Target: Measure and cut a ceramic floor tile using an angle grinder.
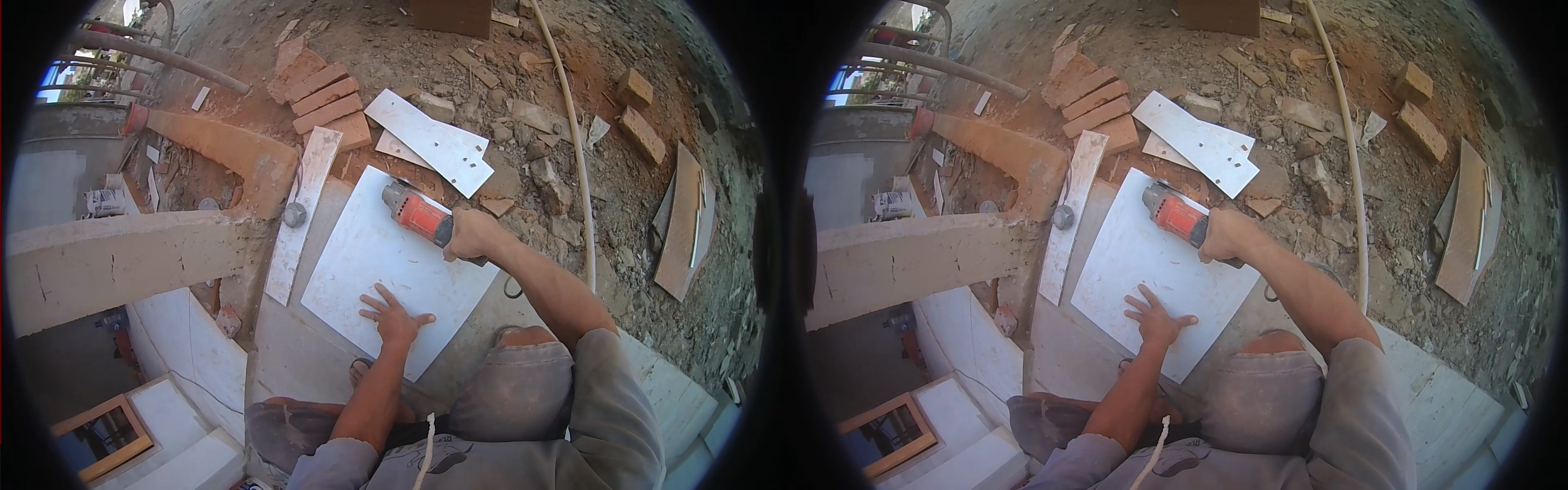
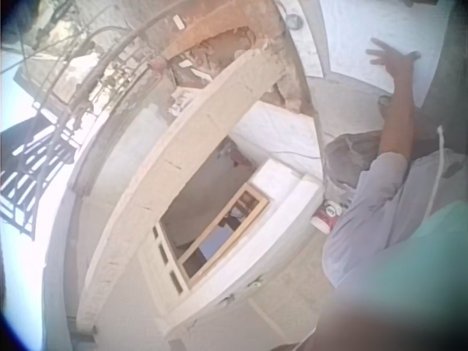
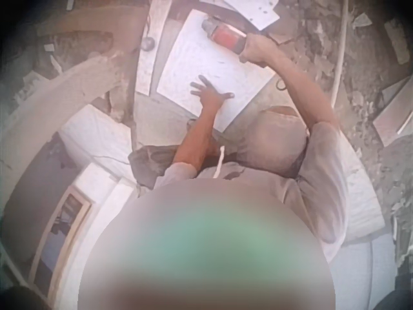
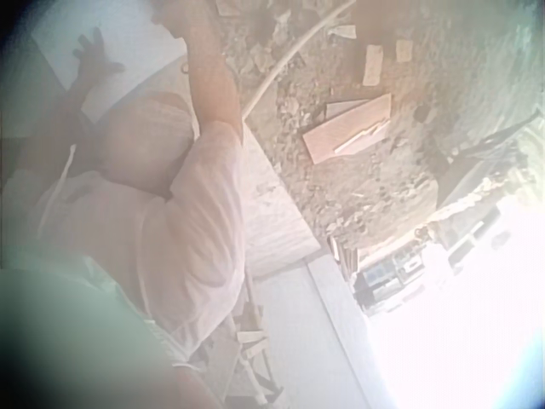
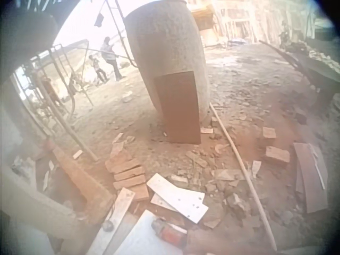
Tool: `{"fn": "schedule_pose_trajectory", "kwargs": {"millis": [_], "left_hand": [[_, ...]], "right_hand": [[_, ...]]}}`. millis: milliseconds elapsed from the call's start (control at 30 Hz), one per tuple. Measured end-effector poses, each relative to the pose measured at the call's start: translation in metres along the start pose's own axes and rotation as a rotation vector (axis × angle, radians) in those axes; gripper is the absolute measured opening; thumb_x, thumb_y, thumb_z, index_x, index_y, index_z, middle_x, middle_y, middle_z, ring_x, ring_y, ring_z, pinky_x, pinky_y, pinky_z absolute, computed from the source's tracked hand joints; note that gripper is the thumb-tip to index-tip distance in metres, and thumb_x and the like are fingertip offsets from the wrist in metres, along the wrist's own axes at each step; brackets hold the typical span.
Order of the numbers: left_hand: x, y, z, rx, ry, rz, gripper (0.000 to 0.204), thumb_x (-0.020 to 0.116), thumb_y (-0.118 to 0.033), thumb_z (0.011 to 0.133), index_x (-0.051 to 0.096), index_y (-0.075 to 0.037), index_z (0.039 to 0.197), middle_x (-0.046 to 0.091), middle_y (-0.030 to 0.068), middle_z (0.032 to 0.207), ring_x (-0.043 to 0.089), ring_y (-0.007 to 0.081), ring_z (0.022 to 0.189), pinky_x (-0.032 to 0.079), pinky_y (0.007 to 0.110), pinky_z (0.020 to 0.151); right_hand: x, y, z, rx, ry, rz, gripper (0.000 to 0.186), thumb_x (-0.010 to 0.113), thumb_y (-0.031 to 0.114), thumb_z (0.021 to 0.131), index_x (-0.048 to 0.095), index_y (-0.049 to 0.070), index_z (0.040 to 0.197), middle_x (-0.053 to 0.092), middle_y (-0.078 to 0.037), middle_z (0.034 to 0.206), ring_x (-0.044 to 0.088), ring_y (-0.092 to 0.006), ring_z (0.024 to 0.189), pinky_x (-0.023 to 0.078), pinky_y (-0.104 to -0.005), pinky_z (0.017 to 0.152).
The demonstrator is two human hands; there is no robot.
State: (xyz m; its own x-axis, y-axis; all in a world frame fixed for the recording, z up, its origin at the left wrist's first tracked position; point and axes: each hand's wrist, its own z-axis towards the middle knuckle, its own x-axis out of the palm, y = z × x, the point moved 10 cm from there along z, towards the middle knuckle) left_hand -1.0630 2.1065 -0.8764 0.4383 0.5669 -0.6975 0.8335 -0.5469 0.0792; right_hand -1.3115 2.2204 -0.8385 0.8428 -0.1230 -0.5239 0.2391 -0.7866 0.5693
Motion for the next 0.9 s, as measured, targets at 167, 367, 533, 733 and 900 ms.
{"fn": "schedule_pose_trajectory", "kwargs": {"millis": [167,367,533,733,900], "left_hand": [[0.001,0.003,0.002,-0.009,0.003,0.011,0.15,0.087,-0.059,0.056,-0.015,-0.001,0.15,-0.014,0.0422,0.148,0.0,0.0682,0.133,0.029,0.057,0.111],[0.004,0.002,0.004,-0.006,0.024,0.024,0.151,0.085,-0.061,0.056,-0.016,0.0,0.149,-0.015,0.0435,0.147,-0.002,0.0678,0.134,0.027,0.056,0.112],[0.003,0.003,0.004,-0.001,-0.037,0.004,0.151,0.09,-0.054,0.053,-0.013,-0.002,0.15,-0.015,0.0424,0.148,-0.004,0.0655,0.135,0.042,0.052,0.104],[0.006,0.002,0.004,-0.013,0.028,0.02,0.152,0.086,-0.061,0.055,-0.017,0.0,0.149,-0.014,0.0436,0.148,0.0,0.0662,0.135,0.025,0.055,0.113],[0.004,0.003,0.004,-0.018,0.0,0.006,0.152,0.088,-0.058,0.055,-0.017,-0.002,0.149,-0.012,0.043,0.149,0.002,0.0658,0.135,0.025,0.055,0.113]], "right_hand": [[-0.001,0.021,0.019,0.004,0.055,0.015,0.069,0.08,0.028,0.054,0.057,-0.009,0.107,0.067,-0.027,0.096,0.067,-0.0388,0.091,0.054,-0.0411,0.079],[-0.002,0.035,0.035,-0.019,0.061,0.01,0.062,0.08,0.03,0.053,0.062,-0.007,0.101,0.069,-0.025,0.09,0.068,-0.0371,0.085,0.055,-0.0405,0.076],[-0.006,0.043,0.036,-0.038,0.043,-0.009,0.046,0.078,0.026,0.057,0.071,-0.005,0.09,0.071,-0.02,0.087,0.071,-0.0308,0.08,0.057,-0.0381,0.072],[-0.008,0.026,0.013,-0.038,0.03,0.019,0.05,0.078,0.025,0.055,0.069,-0.006,0.093,0.07,-0.023,0.089,0.07,-0.0335,0.083,0.057,-0.0386,0.073],[-0.002,-0.004,-0.011,-0.053,-0.066,-0.016,0.052,0.077,0.024,0.053,0.067,-0.007,0.093,0.069,-0.025,0.089,0.069,-0.0359,0.084,0.056,-0.0398,0.075]]}}
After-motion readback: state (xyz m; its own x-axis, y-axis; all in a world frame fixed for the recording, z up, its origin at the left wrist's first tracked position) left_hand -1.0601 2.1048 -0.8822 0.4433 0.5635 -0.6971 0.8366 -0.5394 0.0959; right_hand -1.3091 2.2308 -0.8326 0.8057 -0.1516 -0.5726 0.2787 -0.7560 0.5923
